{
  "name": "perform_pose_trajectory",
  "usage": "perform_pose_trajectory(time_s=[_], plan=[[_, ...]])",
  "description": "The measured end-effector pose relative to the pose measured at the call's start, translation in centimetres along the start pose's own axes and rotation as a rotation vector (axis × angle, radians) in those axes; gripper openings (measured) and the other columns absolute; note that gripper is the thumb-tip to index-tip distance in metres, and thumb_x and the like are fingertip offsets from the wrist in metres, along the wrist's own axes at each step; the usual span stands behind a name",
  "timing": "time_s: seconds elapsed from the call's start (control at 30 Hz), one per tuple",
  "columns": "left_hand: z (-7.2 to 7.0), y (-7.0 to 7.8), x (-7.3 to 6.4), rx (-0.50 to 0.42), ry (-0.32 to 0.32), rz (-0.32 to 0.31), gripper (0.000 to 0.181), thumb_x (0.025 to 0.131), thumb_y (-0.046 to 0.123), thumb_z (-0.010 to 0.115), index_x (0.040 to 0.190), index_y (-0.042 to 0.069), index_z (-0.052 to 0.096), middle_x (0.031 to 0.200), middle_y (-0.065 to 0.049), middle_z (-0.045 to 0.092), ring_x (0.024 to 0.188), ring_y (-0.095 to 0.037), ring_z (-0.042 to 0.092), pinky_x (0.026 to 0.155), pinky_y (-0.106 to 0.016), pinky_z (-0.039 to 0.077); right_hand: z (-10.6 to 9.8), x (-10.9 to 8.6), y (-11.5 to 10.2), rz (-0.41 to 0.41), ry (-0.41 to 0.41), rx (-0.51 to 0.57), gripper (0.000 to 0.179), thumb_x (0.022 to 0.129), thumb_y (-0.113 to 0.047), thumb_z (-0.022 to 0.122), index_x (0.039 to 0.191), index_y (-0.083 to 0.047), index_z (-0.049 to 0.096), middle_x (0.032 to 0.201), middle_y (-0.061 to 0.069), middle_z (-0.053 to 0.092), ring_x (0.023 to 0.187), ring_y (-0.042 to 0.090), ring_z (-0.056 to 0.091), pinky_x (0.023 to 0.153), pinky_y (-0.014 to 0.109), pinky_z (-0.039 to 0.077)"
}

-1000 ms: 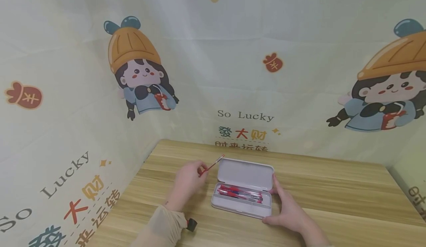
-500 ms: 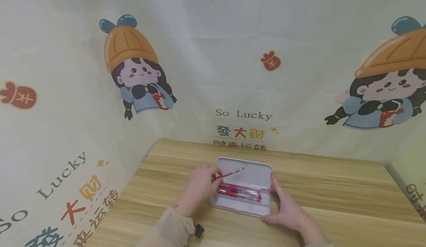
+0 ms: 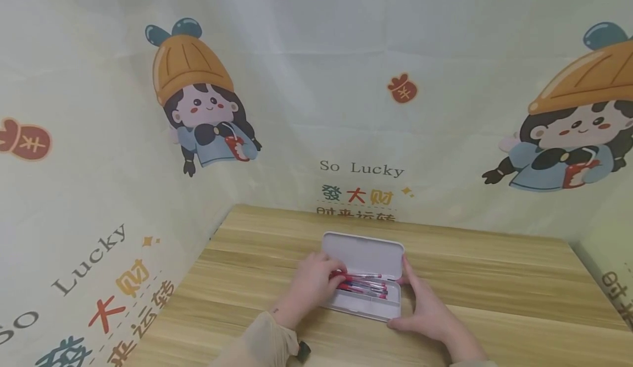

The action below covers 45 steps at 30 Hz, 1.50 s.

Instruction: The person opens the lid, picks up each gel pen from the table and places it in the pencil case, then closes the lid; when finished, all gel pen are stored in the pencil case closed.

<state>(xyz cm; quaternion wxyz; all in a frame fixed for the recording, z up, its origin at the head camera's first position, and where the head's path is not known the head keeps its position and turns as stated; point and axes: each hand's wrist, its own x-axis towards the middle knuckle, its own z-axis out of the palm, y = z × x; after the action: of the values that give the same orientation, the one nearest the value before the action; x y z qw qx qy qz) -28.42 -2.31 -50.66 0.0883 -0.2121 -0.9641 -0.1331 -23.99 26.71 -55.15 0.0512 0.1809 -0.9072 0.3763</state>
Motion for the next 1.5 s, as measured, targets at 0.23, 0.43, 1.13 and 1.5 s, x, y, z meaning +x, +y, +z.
perform_pose_trajectory(time_s=[0.23,0.43,1.13,1.5], plan=[[1.0,-0.2,0.0,-0.014,0.014,0.016,0.012,0.100,0.037,0.080,0.111,0.032,0.083,0.107,0.004,0.071,0.098,-0.017,0.061,0.086,-0.038,0.049,-0.1,0.1,-0.1,0.007,-0.009,0.000,0.153,0.067,-0.038,0.105,0.177,-0.006,0.003,0.146,0.013,0.067,0.148,0.048,0.054,0.128,0.032,0.031],[1.3,-0.2,0.1,-0.022,0.004,0.030,0.012,0.100,0.039,0.079,0.109,0.033,0.085,0.104,0.005,0.071,0.097,-0.016,0.060,0.084,-0.034,0.046,-0.1,0.1,-0.1,0.009,-0.004,0.010,0.152,0.067,-0.037,0.105,0.177,-0.007,0.004,0.146,0.012,0.067,0.148,0.047,0.054,0.126,0.024,0.029],[1.2,-1.7,1.0,-0.346,0.128,-0.092,0.034,0.103,0.034,0.078,0.133,0.020,0.076,0.132,-0.006,0.071,0.127,-0.029,0.062,0.110,-0.047,0.055,0.0,0.0,0.2,-0.023,0.012,0.055,0.156,0.065,-0.034,0.106,0.178,-0.012,0.000,0.144,0.014,0.068,0.144,0.049,0.056,0.116,0.002,0.013],[0.3,-3.2,3.7,-0.521,0.177,-0.196,0.065,0.101,0.046,0.078,0.154,0.014,0.060,0.151,-0.018,0.060,0.142,-0.039,0.057,0.121,-0.058,0.050,0.1,0.1,0.2,0.009,-0.001,0.047,0.161,0.063,-0.033,0.106,0.177,-0.015,-0.006,0.146,0.016,0.068,0.147,0.049,0.054,0.128,0.060,0.030]])
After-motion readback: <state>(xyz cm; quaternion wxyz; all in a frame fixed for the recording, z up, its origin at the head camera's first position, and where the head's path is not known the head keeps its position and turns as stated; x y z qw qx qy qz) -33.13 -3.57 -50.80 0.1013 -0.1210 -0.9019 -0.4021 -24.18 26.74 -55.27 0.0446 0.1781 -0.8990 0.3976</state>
